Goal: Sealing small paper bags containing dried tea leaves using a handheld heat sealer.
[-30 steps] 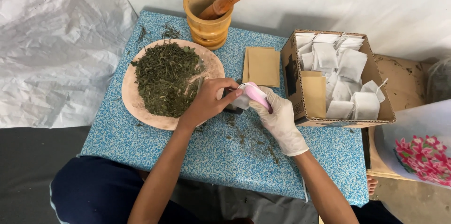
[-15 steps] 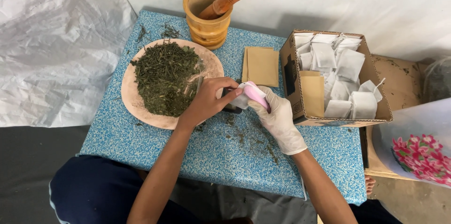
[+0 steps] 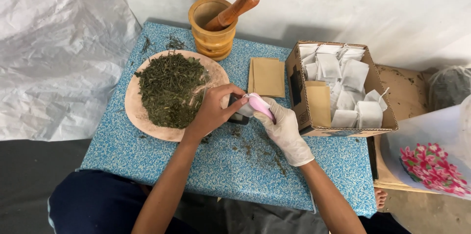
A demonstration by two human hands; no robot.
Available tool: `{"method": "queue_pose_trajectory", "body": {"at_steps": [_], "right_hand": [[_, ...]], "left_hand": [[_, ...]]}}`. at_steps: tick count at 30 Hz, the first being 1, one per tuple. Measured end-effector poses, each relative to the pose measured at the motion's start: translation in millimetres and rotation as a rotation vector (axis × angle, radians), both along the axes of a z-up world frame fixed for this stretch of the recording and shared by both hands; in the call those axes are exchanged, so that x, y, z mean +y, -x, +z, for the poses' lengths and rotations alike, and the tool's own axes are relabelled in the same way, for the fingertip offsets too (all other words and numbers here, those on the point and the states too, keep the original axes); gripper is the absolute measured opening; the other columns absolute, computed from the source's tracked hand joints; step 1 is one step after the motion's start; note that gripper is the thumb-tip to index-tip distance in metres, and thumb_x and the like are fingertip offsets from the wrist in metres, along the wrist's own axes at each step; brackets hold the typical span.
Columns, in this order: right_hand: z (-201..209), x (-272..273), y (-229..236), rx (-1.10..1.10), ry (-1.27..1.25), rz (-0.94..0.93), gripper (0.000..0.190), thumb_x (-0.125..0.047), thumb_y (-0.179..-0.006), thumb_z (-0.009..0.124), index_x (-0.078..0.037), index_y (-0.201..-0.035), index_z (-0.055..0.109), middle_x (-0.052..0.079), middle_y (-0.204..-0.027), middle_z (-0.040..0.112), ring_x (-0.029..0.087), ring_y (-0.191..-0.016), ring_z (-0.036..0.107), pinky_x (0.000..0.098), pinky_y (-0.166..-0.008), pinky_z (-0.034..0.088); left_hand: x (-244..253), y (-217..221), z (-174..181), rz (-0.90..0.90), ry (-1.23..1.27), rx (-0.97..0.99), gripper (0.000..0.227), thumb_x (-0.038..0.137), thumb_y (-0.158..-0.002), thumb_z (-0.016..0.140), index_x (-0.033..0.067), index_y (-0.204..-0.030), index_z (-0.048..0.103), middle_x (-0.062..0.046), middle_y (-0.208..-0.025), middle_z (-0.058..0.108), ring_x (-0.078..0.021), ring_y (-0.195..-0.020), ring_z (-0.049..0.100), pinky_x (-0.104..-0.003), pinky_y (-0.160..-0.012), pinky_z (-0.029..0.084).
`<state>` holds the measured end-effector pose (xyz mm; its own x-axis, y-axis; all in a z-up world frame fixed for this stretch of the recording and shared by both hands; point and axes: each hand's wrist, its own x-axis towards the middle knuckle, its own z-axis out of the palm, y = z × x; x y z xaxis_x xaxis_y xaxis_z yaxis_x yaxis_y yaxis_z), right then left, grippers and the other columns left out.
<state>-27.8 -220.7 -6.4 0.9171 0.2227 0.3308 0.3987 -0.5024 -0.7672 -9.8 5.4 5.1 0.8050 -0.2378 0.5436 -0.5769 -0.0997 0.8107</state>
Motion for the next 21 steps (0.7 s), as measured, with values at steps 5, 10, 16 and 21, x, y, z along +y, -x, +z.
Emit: {"method": "queue_pose_trajectory", "body": {"at_steps": [5,10,16,21], "right_hand": [[2.2,1.7,1.4,-0.021,0.022,0.006,0.040,-0.046,-0.094,0.081,-0.019,-0.123,0.076,0.018,-0.091,0.079,0.044,-0.089,0.078,0.0506,-0.074,0.062],[2.6,2.5,2.5,-0.036,0.028,0.018,0.039,-0.044,-0.095,0.080,-0.017,-0.123,0.075,0.021,-0.088,0.078,0.046,-0.086,0.077,0.0518,-0.073,0.061],[2.3,3.1,2.6,-0.032,0.032,0.030,0.041,-0.046,-0.094,0.080,-0.018,-0.124,0.075,0.020,-0.087,0.077,0.046,-0.085,0.077,0.0509,-0.072,0.061],[3.6,3.7,3.9,-0.053,0.028,0.036,0.041,-0.045,-0.095,0.079,-0.016,-0.124,0.074,0.022,-0.086,0.076,0.047,-0.085,0.076,0.0509,-0.071,0.060]], "left_hand": [[-0.3,-0.9,-4.1,0.010,0.013,0.004,0.015,0.018,-0.105,0.073,0.0036,-0.102,0.079,-0.016,-0.086,0.077,-0.0329,-0.085,0.077,-0.047,-0.082,0.060],[-0.5,0.4,-1.4,0.014,0.015,0.002,0.017,0.019,-0.105,0.073,0.0031,-0.102,0.079,-0.017,-0.085,0.077,-0.0352,-0.085,0.077,-0.048,-0.082,0.060],[-1.5,1.0,-1.1,0.042,0.012,-0.005,0.017,0.019,-0.104,0.074,0.0033,-0.102,0.080,-0.017,-0.085,0.078,-0.0346,-0.085,0.078,-0.047,-0.082,0.060],[-0.6,0.5,-2.5,0.039,0.016,-0.003,0.017,0.019,-0.104,0.074,0.0044,-0.100,0.080,-0.016,-0.083,0.078,-0.0328,-0.083,0.077,-0.046,-0.082,0.061]]}}
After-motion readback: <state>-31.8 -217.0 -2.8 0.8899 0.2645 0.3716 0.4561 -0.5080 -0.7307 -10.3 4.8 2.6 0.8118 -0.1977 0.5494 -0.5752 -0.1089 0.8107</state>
